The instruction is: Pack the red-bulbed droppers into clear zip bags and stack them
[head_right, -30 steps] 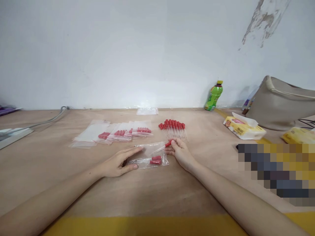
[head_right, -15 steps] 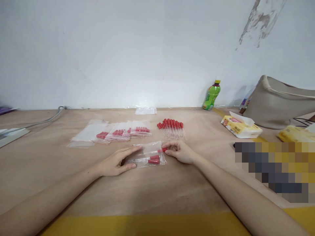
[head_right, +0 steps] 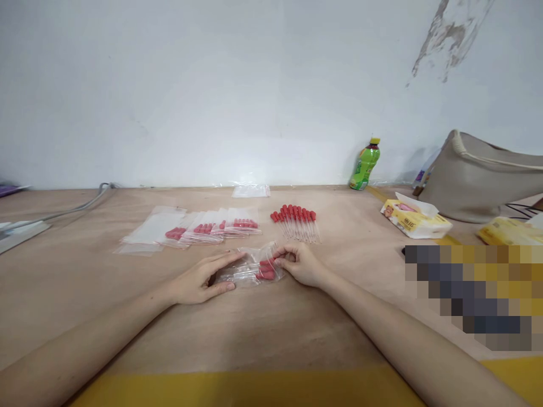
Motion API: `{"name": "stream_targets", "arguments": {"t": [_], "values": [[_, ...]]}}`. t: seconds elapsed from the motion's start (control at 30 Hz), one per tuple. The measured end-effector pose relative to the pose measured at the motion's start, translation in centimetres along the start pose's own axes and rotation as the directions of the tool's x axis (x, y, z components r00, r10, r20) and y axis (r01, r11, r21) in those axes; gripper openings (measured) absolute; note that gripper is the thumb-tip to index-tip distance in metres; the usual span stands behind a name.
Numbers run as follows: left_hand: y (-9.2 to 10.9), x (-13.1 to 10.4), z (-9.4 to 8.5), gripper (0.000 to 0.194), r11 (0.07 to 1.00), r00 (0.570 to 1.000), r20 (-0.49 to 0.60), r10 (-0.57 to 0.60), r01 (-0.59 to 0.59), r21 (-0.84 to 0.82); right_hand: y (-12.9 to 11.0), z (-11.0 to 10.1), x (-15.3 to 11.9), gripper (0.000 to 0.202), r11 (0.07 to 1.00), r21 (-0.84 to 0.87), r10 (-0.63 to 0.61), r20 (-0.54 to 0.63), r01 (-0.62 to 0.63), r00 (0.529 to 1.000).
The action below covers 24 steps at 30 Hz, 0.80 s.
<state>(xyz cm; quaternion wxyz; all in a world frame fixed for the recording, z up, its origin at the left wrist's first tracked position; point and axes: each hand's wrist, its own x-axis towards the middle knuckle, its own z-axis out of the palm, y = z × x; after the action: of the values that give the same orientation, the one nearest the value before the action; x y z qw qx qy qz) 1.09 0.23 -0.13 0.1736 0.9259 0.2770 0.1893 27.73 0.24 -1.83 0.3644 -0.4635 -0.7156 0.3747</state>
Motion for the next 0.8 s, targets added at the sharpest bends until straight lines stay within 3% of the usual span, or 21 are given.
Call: {"name": "stream_targets", "arguments": {"t": [0.17,0.3,0.4,0.57,0.67,0.8], "values": [[0.0,0.0,0.0,0.057,1.0,1.0,0.011,-0.003,0.003,0.021,0.6,0.8,0.0,0.018,0.992,-0.126,-0.03,-0.144,0.012,0.989],[-0.1,0.0,0.1,0.058,1.0,1.0,0.014,-0.001,0.001,0.03,0.3,0.6,0.0,0.021,0.986,-0.165,-0.046,-0.068,0.034,0.997],[-0.2,0.0,0.1,0.058,1.0,1.0,0.019,-0.002,0.001,0.026,-0.3,0.3,0.3,0.027,0.999,-0.043,-0.03,0.01,0.03,1.0],[-0.3,0.0,0.2,0.049,1.0,0.999,0.044,-0.008,0.007,0.016,-0.7,0.2,0.4,0.03,0.943,0.253,0.243,-0.081,-0.216,0.967],[-0.5,0.1,0.2,0.047,1.0,0.999,0.046,0.008,-0.009,0.016,-0.9,0.2,0.2,0.053,0.894,0.38,0.279,-0.059,-0.237,0.958],[-0.5,0.1,0.2,0.047,1.0,0.998,0.055,0.013,-0.014,0.007,-0.8,-0.5,0.3,0.062,0.88,0.372,0.318,-0.002,-0.294,0.948]]}}
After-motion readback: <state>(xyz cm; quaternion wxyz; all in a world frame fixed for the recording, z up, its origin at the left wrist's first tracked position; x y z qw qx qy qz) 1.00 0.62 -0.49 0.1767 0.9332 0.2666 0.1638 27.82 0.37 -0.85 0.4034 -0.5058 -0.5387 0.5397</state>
